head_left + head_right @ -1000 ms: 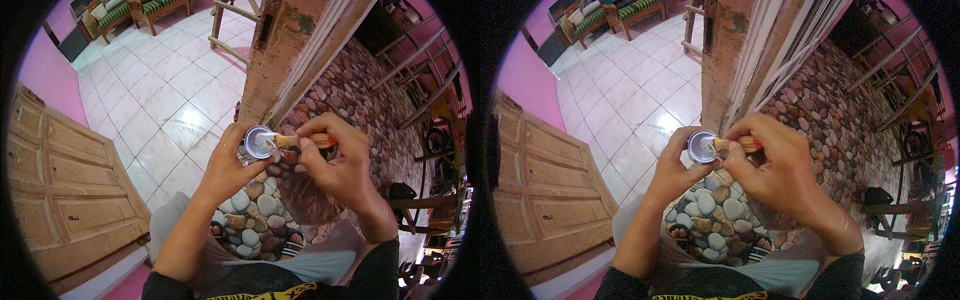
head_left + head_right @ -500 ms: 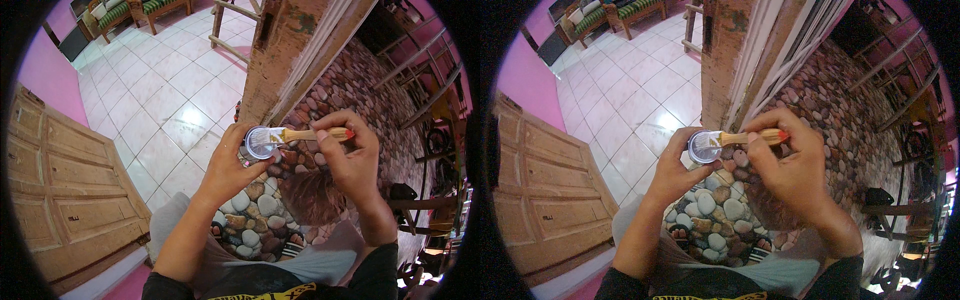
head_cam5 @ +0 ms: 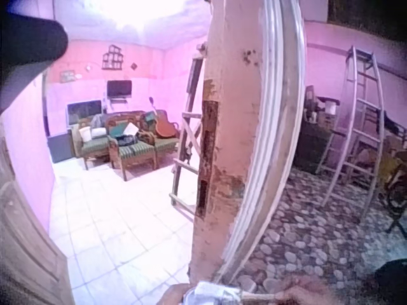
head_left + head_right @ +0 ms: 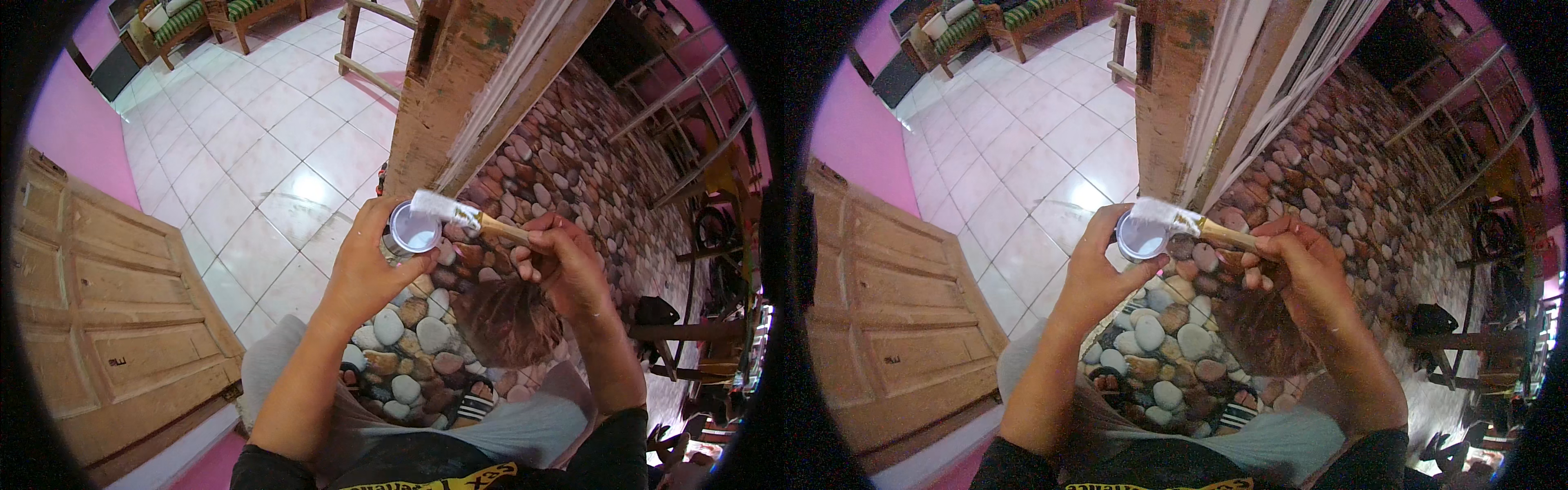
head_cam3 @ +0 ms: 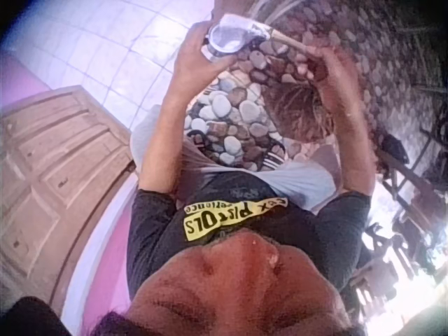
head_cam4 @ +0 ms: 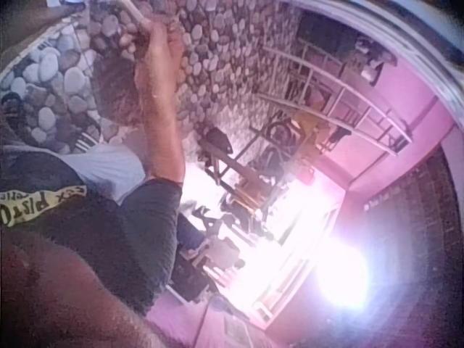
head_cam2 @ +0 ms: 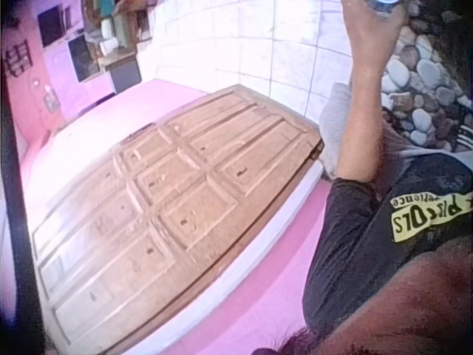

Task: The person wipes a wooden door frame with a cloth and then applies white paint to the frame using a brush and a small can, performing vertical brush strokes.

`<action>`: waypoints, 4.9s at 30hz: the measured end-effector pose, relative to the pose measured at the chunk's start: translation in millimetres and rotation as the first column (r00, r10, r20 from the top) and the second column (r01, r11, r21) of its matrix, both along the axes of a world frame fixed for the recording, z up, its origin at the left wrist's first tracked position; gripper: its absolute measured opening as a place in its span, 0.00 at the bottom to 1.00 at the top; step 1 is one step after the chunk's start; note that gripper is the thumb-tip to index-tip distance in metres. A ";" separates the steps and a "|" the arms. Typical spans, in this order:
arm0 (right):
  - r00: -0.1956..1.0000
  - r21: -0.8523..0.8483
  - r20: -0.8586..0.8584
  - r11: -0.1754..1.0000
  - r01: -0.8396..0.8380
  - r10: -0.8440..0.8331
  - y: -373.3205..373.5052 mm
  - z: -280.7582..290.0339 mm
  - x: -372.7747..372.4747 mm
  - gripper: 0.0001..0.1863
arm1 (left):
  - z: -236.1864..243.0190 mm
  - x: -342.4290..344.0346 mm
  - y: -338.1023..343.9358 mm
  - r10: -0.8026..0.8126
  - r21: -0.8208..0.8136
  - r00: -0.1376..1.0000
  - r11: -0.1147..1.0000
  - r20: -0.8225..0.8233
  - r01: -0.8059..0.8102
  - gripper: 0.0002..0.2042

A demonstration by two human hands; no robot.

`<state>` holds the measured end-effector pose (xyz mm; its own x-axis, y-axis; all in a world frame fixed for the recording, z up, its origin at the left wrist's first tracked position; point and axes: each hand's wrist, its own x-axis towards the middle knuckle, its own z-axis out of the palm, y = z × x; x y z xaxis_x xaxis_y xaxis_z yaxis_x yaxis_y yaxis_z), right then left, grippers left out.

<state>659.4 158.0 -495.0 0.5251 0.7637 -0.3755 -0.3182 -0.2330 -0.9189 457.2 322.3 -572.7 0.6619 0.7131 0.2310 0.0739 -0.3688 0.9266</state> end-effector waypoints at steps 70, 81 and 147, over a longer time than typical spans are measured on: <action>0.739 -0.029 0.672 0.995 0.090 -0.047 35.7 -117.9 -24.2 0.16 | 0.0 -11.4 25.5 0.136 0.002 0.984 0.991 0.113 -0.137 0.29; 0.680 -0.388 0.675 0.922 -0.002 0.286 38.1 -140.9 -33.7 0.17 | 2.9 -6.9 24.3 0.120 -0.041 0.986 0.992 0.117 -0.116 0.29; 0.593 -0.565 0.639 0.822 -0.070 0.490 50.8 -283.3 -40.6 0.16 | -3.6 -6.5 26.3 0.124 -0.052 0.987 0.992 0.102 -0.119 0.30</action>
<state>618.7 208.7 -778.3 0.5592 0.7757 -0.2925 0.5643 -0.6147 -0.5511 450.7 348.7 -576.2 0.5435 0.7982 0.2599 0.0170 -0.3200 0.9473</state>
